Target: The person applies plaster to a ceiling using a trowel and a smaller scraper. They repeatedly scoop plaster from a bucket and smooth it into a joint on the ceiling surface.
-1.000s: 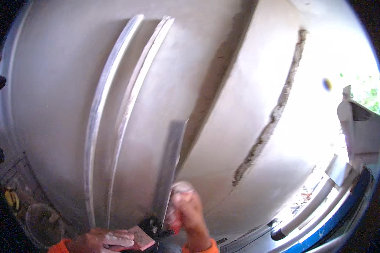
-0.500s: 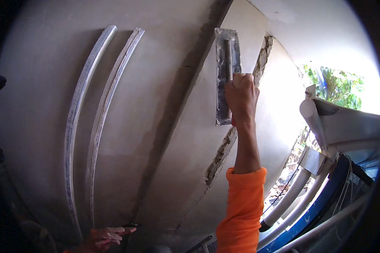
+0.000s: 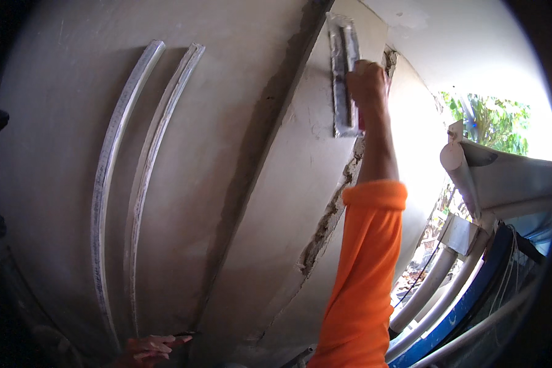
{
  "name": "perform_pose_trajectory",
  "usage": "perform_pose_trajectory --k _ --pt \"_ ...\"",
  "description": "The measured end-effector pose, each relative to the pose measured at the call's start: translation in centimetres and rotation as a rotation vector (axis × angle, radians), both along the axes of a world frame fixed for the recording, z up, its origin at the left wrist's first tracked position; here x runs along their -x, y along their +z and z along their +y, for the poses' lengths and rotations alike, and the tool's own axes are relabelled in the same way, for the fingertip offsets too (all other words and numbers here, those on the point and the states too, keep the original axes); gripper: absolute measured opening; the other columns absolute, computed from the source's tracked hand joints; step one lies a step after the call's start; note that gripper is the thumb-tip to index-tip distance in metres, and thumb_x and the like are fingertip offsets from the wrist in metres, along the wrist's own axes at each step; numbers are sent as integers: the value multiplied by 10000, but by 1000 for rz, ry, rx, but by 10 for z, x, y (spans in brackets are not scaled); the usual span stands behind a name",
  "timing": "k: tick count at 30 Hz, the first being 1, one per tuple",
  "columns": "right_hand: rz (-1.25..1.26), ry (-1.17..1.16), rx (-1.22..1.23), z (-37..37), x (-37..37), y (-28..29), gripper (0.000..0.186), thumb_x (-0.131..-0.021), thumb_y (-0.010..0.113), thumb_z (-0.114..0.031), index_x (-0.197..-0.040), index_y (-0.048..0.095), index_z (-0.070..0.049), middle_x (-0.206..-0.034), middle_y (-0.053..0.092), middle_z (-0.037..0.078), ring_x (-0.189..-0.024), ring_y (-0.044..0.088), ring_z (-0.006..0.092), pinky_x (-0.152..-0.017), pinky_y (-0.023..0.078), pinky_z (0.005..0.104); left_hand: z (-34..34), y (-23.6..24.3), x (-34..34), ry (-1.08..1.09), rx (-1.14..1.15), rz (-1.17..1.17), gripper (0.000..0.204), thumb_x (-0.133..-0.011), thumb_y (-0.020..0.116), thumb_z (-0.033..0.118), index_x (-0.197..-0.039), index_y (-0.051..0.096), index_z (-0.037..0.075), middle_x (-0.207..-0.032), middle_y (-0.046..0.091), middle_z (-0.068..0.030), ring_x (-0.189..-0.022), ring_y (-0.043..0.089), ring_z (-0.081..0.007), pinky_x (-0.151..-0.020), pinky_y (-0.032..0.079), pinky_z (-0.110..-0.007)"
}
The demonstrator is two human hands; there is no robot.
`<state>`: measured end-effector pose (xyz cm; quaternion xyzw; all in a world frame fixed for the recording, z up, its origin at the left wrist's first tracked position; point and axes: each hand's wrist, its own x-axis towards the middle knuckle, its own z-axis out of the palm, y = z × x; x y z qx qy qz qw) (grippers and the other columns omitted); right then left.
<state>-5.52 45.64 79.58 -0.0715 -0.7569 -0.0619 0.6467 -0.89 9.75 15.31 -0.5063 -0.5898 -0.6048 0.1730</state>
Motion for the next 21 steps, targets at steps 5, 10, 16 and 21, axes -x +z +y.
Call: perform_pose_trajectory --k 5,10,16,21 --pt "74 42 74 12 -25 6 282 -838 654 -243 -1036 727 -56 -1058 753 213 -1041 718 413 -941 558 500 3 -15 11 -27 -108 20 177 -947 742 13 -1121 737 47 -1207 748 -164 -1125 730 -355 -939 616 -407" --pt "137 61 26 24 -56 -120 250 -874 687 -173 -1069 609 -36 -947 731 232 -882 724 430 -803 563 498 5 -16 13 -19 -53 -100 339 -816 845 -37 -1122 724 43 -1252 736 -179 -1116 747 -260 -953 621 -386" --pt "-51 70 4 24 -58 -237 341 -832 728 -102 -1122 557 -48 -904 727 251 -880 720 469 -771 567 525 6 -7 3 52 17 -68 241 -835 809 -79 -1034 727 30 -1220 749 -162 -1064 768 -262 -908 641 -368" --pt "-103 54 -17 31 -49 -246 354 -837 726 -109 -1136 545 -53 -854 707 239 -826 707 466 -713 539 539 6 -5 6 44 65 41 148 -968 727 37 -1115 740 56 -1229 747 -158 -1116 737 -325 -916 615 -382"
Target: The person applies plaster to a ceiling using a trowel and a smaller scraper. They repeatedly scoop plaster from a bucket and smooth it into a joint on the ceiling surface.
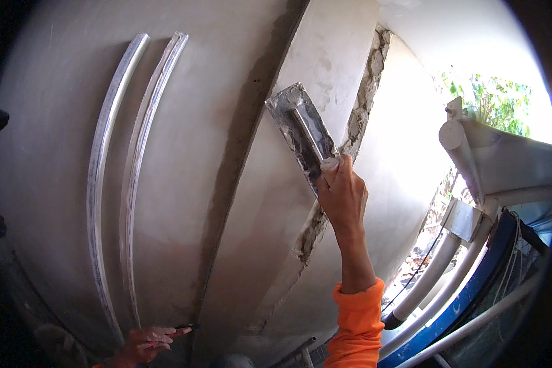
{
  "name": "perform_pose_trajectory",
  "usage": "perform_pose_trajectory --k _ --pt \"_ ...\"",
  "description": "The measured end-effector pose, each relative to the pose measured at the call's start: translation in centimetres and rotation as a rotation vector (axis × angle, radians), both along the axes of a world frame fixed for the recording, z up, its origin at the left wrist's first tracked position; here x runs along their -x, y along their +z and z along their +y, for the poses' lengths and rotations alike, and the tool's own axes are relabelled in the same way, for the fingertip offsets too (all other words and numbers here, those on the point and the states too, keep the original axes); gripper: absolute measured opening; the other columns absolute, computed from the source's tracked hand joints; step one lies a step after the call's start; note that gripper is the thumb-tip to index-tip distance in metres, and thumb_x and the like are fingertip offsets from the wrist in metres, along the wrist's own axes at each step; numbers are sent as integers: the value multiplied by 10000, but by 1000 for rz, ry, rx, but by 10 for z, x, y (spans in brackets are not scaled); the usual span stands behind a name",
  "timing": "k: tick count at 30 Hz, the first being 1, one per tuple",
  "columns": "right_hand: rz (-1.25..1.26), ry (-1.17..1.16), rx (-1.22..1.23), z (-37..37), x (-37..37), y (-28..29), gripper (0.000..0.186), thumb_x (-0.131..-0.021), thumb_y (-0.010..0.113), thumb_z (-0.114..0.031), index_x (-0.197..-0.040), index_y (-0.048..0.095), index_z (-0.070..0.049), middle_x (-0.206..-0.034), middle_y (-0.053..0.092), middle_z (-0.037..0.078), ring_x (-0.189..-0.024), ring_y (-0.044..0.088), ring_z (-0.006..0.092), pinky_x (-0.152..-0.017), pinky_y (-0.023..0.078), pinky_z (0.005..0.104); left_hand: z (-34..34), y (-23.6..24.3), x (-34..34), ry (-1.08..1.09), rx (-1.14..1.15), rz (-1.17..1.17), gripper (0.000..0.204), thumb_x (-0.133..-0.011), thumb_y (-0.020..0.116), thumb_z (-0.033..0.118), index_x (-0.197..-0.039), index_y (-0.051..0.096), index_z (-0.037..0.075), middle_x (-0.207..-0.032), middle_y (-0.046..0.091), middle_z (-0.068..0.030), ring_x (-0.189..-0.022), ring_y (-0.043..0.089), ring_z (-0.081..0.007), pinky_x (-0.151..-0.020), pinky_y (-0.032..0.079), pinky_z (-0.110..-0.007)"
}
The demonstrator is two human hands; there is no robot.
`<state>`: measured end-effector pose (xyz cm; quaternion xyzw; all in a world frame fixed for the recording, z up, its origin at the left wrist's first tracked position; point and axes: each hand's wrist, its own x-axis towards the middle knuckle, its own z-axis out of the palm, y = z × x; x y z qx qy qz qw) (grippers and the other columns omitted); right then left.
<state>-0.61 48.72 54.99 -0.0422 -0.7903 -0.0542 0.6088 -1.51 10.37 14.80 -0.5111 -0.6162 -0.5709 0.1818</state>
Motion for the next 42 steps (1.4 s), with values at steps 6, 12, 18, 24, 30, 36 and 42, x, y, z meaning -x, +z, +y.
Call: perform_pose_trajectory --k 6,12,18,24,30,36,42 --pt "82 -45 -120 4 10 34 315 -860 716 -114 -1104 524 -61 -831 701 240 -798 694 486 -672 533 561 -1 -4 0 5 13 -68 95 -968 733 53 -1062 746 51 -1222 750 -154 -1115 737 -321 -929 613 -382" --pt "144 -78 -136 0 24 124 264 -899 695 -158 -1085 520 -89 -874 733 251 -828 728 480 -694 559 554 0 -3 7 -19 6 -19 102 -957 729 10 -1054 741 39 -1192 757 -150 -1129 732 -320 -939 613 -385" --pt "245 -135 -111 1 43 249 293 -914 624 -207 -1165 698 -75 -1157 734 245 -1130 691 455 -974 536 528 0 -6 7 -24 -13 -122 126 -957 729 1 -1079 732 34 -1182 756 -159 -1174 708 -374 -951 613 -418" --pt "292 -263 -107 -4 28 304 330 -881 644 -183 -1188 736 -104 -1242 730 176 -1207 679 388 -1002 533 498 -3 -15 12 36 20 -61 170 -1028 652 34 -1193 690 44 -1225 737 -186 -1239 675 -382 -979 595 -464" --pt "387 29 -1 -24 -33 159 339 -897 691 -259 -1166 722 -56 -1121 717 220 -1057 704 358 -963 535 468 -11 -13 4 26 19 -258 211 -886 783 -31 -1073 758 65 -1257 736 -133 -1111 750 -273 -931 635 -375" --pt "-447 789 423 -116 -43 -68 217 -871 763 -96 -996 595 -41 -782 634 19 -660 581 105 -600 486 269 -7 -19 9 -111 435 -105 254 -972 637 79 -1211 719 103 -1451 623 -53 -1335 611 -278 -1092 545 -385" --pt "-1370 817 527 -211 14 -210 310 -921 765 -190 -1111 628 13 -914 682 72 -804 593 132 -751 510 292 -26 -9 -42 -185 512 -274 139 -968 587 155 -1076 653 96 -1031 647 -88 -1026 682 -326 -870 558 -496"
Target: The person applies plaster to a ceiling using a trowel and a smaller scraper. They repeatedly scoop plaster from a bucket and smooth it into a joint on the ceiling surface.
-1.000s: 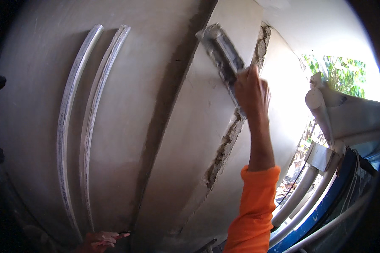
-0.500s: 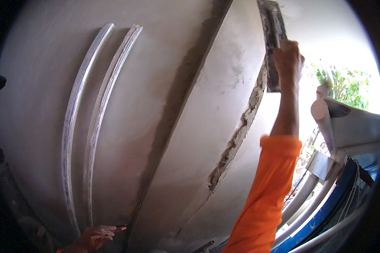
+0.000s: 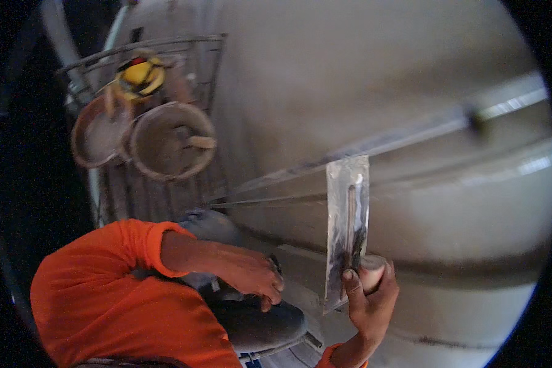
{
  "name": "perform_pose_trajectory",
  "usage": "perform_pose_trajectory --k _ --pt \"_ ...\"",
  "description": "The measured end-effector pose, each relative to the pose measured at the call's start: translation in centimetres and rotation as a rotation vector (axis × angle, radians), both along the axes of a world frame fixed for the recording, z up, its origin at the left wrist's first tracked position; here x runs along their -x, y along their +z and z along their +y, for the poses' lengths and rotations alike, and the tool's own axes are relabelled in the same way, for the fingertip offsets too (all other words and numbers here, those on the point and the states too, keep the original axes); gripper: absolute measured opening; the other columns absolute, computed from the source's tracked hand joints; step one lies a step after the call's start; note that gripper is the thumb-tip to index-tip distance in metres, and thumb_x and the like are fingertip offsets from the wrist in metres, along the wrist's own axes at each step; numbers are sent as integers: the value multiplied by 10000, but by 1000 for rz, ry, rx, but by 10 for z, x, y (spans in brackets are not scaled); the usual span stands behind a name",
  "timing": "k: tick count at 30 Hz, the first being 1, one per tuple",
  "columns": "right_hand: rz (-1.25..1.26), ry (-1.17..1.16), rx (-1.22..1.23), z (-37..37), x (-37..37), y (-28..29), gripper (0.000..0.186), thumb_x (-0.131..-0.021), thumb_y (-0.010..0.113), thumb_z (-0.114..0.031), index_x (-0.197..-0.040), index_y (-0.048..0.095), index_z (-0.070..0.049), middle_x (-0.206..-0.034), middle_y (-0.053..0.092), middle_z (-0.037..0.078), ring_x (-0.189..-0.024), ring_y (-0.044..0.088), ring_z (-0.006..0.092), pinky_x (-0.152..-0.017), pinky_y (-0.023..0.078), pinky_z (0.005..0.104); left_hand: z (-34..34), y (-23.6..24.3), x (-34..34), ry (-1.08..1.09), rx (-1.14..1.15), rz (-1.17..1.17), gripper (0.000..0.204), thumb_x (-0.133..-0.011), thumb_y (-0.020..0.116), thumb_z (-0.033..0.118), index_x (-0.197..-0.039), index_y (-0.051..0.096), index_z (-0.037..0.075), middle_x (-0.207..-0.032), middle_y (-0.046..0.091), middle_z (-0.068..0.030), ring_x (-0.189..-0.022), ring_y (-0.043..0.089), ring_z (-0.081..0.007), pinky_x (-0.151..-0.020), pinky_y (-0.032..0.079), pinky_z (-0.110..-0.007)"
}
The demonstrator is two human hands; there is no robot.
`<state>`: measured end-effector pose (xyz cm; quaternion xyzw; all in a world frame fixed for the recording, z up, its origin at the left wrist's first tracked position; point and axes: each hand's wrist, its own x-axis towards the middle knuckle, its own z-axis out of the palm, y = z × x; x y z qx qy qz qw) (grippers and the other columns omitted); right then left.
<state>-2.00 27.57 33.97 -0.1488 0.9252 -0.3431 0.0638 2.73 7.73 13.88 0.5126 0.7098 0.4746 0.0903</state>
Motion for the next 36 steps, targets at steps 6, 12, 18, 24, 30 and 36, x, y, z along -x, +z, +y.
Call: perform_pose_trajectory --k 6,12,18,24,30,36 --pt "-104 503 -191 -73 -17 -89 434 -901 742 -189 -1276 637 2 -1011 732 220 -881 711 346 -842 553 400 -13 10 -99 12 -84 -6 143 -958 597 211 -986 669 91 -982 660 -133 -991 687 -343 -860 542 -480" --pt "319 704 -465 -150 2 -170 525 -865 758 -140 -1361 632 -19 -1109 715 258 -1003 687 483 -867 568 506 -20 6 -112 144 -120 173 191 -941 601 282 -918 670 106 -921 664 -127 -982 686 -350 -847 526 -483" --pt "275 800 -682 -190 -14 -197 633 -875 773 -194 -1466 559 -125 -1024 684 216 -945 701 431 -828 580 532 -31 9 -125 179 -141 222 192 -951 579 284 -920 645 106 -905 666 -113 -964 681 -338 -833 523 -482" --pt "447 820 -746 -208 -34 -217 478 -964 675 -220 -1429 580 -163 -958 670 159 -913 723 370 -783 595 507 -34 5 -124 159 -163 177 181 -948 570 268 -930 635 100 -898 661 -113 -960 681 -332 -822 519 -486" --pt "743 813 -766 -221 -37 -212 357 -989 630 -218 -1339 644 -145 -936 671 132 -867 714 343 -774 592 475 -35 4 -122 152 -178 172 184 -951 569 269 -931 638 100 -896 656 -126 -955 683 -343 -811 522 -489" --pt "505 777 -361 -187 -9 -179 446 -907 731 -107 -1342 642 -64 -933 734 138 -749 714 285 -667 573 384 -38 6 -119 155 -141 177 154 -940 585 241 -932 642 97 -880 655 -124 -920 686 -351 -800 530 -485"
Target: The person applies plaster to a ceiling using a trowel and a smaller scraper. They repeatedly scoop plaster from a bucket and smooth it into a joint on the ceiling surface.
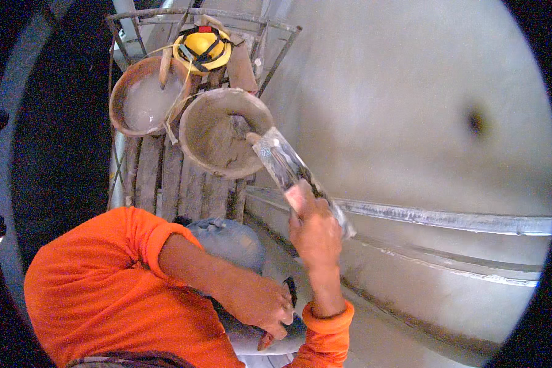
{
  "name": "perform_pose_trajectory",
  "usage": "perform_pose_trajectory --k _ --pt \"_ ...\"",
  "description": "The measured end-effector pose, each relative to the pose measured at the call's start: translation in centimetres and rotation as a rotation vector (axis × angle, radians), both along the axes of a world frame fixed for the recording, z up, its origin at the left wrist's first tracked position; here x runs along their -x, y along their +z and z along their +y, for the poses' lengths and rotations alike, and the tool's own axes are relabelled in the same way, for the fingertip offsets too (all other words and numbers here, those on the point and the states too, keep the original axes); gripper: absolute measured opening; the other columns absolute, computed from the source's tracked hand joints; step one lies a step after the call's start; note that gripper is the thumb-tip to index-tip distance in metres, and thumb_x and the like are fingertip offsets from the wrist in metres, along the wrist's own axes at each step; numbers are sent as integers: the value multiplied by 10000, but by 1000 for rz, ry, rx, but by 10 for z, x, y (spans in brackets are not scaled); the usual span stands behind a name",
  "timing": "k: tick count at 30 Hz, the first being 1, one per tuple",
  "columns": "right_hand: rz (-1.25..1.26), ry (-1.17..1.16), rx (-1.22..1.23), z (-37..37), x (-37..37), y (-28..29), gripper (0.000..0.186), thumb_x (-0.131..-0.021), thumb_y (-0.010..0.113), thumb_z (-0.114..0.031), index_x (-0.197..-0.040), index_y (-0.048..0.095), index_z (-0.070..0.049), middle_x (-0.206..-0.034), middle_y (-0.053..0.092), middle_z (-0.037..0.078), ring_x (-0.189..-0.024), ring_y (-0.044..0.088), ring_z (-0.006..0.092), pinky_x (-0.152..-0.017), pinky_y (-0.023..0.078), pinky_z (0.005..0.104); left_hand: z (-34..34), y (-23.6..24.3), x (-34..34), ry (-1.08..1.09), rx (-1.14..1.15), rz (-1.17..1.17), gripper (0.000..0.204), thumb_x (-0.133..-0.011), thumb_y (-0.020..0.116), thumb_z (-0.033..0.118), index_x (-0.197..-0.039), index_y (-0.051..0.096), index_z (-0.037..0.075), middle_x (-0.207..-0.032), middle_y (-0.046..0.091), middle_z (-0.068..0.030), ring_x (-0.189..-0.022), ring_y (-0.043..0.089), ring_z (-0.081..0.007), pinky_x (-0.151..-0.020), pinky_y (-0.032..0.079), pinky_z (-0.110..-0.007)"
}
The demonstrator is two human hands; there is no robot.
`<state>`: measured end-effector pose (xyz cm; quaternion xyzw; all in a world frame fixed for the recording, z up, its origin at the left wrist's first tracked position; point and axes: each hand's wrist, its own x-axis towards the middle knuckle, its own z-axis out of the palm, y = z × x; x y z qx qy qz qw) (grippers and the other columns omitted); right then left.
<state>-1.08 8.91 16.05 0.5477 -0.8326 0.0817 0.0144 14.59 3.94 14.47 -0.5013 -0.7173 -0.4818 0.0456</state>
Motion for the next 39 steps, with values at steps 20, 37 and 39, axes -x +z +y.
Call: perform_pose_trajectory --k 20,37,39 --pt "-367 -236 -60 41 9 -23 522 -958 718 -275 -1371 623 29 -1050 734 298 -954 726 462 -856 571 491 1 -2 9 -29 -109 -37 181 -925 596 211 -931 656 41 -877 706 -186 -863 714 -426 -715 567 -548" --pt "-221 -283 -310 -6 -12 -43 518 -946 685 -216 -1413 565 -28 -1244 662 341 -1005 690 511 -900 559 573 -17 0 4 -9 15 -15 183 -935 577 245 -923 625 69 -902 656 -131 -912 696 -345 -789 534 -482" --pt "-254 -321 -373 -10 -17 -42 523 -955 676 -231 -1419 549 -28 -1225 670 342 -992 702 503 -896 568 570 -18 1 3 9 95 -18 182 -937 580 244 -920 624 68 -901 656 -135 -919 698 -350 -790 539 -485"
